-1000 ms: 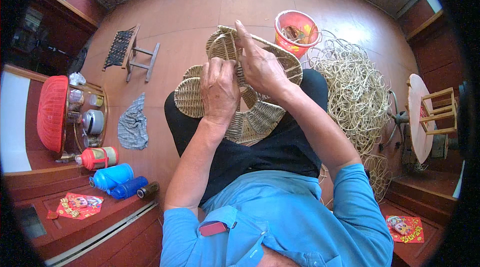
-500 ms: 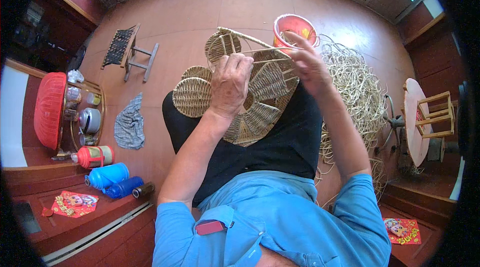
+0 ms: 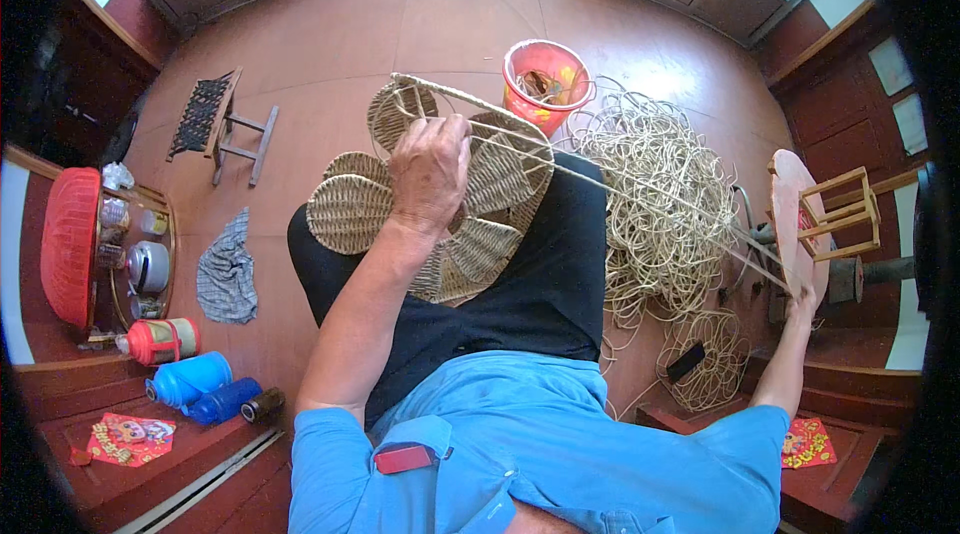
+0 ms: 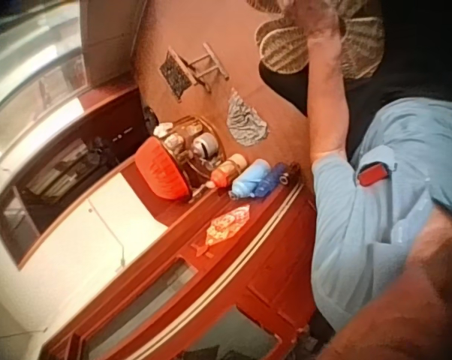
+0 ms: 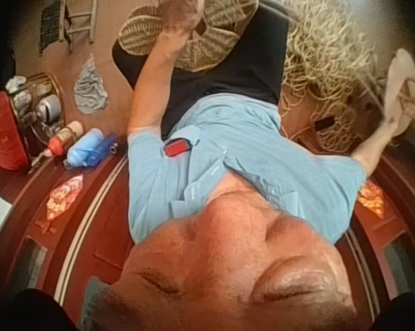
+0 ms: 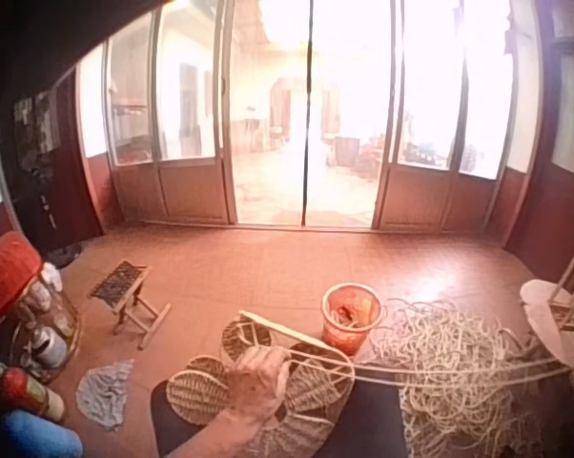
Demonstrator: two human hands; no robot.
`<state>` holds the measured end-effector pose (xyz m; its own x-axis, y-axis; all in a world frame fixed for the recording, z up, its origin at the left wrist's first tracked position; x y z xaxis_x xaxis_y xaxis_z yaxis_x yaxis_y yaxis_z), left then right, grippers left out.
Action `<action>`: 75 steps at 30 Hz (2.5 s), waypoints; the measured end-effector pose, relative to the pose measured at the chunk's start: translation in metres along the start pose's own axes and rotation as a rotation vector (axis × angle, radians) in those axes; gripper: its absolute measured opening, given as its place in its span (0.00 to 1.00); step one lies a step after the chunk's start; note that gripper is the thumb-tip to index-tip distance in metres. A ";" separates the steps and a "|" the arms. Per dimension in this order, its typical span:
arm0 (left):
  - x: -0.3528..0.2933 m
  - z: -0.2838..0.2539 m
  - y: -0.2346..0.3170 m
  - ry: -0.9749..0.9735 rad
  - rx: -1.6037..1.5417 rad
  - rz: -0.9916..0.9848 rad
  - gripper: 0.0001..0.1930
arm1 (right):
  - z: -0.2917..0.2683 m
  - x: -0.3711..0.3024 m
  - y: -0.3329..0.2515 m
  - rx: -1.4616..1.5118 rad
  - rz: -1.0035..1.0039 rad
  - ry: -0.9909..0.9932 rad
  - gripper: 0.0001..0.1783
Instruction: The recorder is weaving a large flower-like object from straw or similar plant fibers.
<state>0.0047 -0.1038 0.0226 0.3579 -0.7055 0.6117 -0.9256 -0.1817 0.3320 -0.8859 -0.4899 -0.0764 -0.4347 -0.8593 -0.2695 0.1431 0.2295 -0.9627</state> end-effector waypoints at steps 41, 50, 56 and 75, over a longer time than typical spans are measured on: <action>-0.011 -0.008 -0.025 0.002 -1.289 -0.617 0.10 | 0.479 -0.552 0.044 -0.440 -0.991 -1.109 0.20; -0.032 -0.059 -0.068 -0.054 -1.126 -0.661 0.16 | 0.550 -0.642 0.104 -0.327 -1.325 -1.174 0.25; 0.005 -0.058 -0.067 -0.009 -0.996 -0.581 0.09 | 0.545 -0.650 0.112 -0.523 -1.408 -1.149 0.35; 0.007 -0.043 -0.031 -0.082 -0.079 -0.316 0.09 | 0.561 -0.655 0.113 -0.445 -1.361 -1.149 0.25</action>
<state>0.0408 -0.0736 0.0478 0.6118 -0.6758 0.4110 -0.7568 -0.3491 0.5526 -0.0864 -0.1571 0.0048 0.7454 -0.3383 0.5745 -0.0482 -0.8868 -0.4597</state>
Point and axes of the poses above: each hand's wrist, its own x-axis towards the middle knuckle, its own z-axis out of the palm, y = z × x, the point moved 2 cm from there along x, towards the middle knuckle, and after that the axes turned 2 degrees about x, right-handed, at the moved point
